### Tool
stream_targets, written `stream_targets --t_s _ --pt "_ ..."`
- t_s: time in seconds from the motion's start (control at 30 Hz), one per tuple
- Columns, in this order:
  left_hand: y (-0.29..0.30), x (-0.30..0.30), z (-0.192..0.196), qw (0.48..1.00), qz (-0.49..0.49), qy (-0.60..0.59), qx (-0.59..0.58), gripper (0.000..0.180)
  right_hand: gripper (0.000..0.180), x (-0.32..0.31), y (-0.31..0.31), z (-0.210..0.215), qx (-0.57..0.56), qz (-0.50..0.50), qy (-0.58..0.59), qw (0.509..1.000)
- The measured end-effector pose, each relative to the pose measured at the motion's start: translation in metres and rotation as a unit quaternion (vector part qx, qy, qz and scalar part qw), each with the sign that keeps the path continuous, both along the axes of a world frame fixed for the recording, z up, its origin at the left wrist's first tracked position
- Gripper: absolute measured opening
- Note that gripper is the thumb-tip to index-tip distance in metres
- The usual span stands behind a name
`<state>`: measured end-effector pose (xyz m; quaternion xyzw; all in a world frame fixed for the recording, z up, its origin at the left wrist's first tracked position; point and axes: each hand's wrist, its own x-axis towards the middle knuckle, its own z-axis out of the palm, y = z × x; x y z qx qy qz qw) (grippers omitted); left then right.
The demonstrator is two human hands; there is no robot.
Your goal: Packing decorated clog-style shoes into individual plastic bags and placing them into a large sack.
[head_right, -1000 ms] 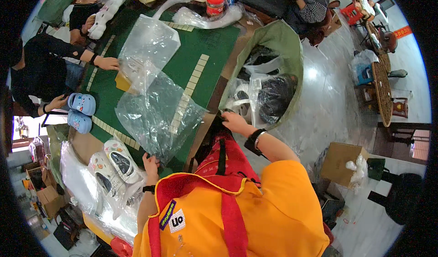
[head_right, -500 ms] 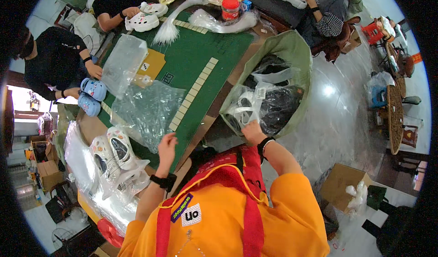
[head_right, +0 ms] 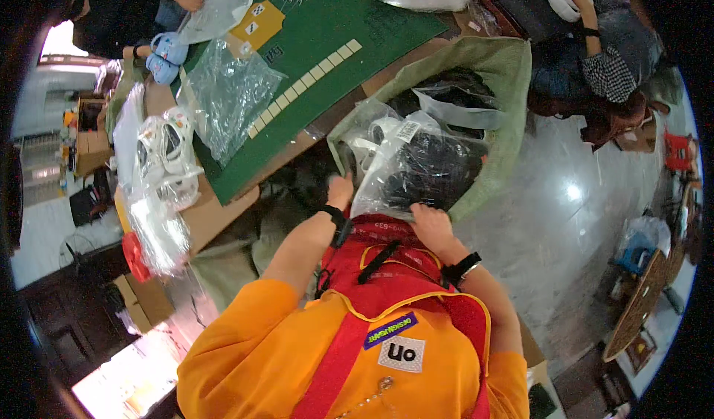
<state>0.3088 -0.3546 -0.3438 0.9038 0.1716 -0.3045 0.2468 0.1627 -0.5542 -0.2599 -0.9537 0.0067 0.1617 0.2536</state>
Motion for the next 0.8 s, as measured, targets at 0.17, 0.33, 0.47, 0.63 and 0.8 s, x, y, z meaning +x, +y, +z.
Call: stream_targets --t_s 0.17,0.33,0.47,0.63,0.8 --pt "0.067 -0.015 -0.005 0.961 -0.261 -0.069 -0.051 0.046 0.019 -0.009 -0.015 0.041 0.069 0.087 0.031 0.993" --pt "0.060 -0.021 0.084 0.971 -0.063 0.020 -0.230 0.040 0.017 -0.058 -0.020 0.096 0.144 0.069 0.027 0.987" --pt "0.029 -0.008 0.158 0.919 -0.088 0.020 -0.384 0.035 0.019 -0.057 -0.032 0.136 0.172 0.034 0.004 0.985" --pt "0.021 -0.015 0.139 0.888 -0.101 0.039 -0.447 0.039 0.025 -0.053 -0.026 0.121 0.174 0.066 0.123 0.975" --pt "0.032 -0.020 0.139 0.900 -0.306 -0.027 -0.309 0.041 0.063 0.045 -0.033 0.131 -0.065 -0.060 -0.112 0.990"
